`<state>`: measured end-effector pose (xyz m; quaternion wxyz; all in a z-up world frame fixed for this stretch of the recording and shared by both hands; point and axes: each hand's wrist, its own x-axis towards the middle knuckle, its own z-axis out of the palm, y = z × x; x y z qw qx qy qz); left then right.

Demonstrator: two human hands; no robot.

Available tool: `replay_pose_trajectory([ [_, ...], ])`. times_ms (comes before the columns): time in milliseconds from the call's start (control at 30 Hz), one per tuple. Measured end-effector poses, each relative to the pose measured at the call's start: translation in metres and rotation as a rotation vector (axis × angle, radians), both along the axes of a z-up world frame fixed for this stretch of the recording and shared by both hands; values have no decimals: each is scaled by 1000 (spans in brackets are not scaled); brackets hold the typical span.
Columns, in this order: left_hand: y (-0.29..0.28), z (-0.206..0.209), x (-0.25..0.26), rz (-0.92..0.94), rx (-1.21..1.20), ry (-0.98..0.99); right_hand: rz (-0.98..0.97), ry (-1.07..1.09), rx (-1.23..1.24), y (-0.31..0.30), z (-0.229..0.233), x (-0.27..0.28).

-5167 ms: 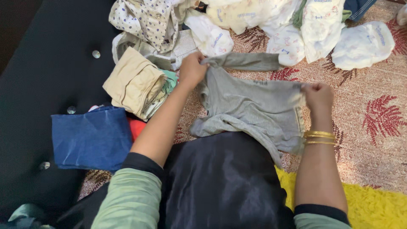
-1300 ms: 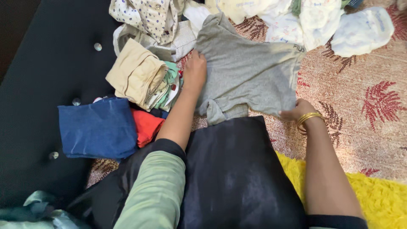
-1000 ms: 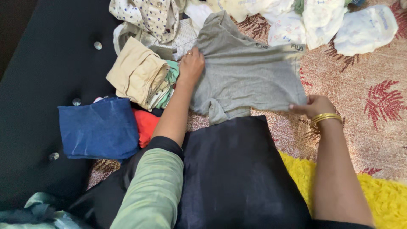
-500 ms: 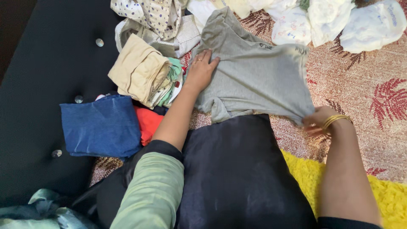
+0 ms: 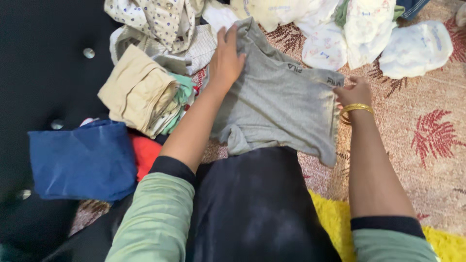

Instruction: The person picks up several garments including a pair of blue jeans, a beige top, and a grey shirt, smoothing them out on a bed and folding them one by one into small rectangles.

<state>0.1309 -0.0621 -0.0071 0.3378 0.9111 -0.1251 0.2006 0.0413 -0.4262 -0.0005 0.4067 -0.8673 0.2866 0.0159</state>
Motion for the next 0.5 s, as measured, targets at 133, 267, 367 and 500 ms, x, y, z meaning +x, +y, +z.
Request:
replay_pose_trajectory([
  [133, -7, -19, 45, 135, -169, 156, 91, 145, -175, -10, -21, 13],
  [267, 6, -17, 40, 86, -122, 216, -28, -131, -62, -28, -5, -2],
  [367, 12, 17, 12, 92, -250, -45, -143, -423, 161, -39, 8, -6],
  [500, 20, 88, -42, 21, -709, 327, -67, -1011, 901, -34, 40, -27],
])
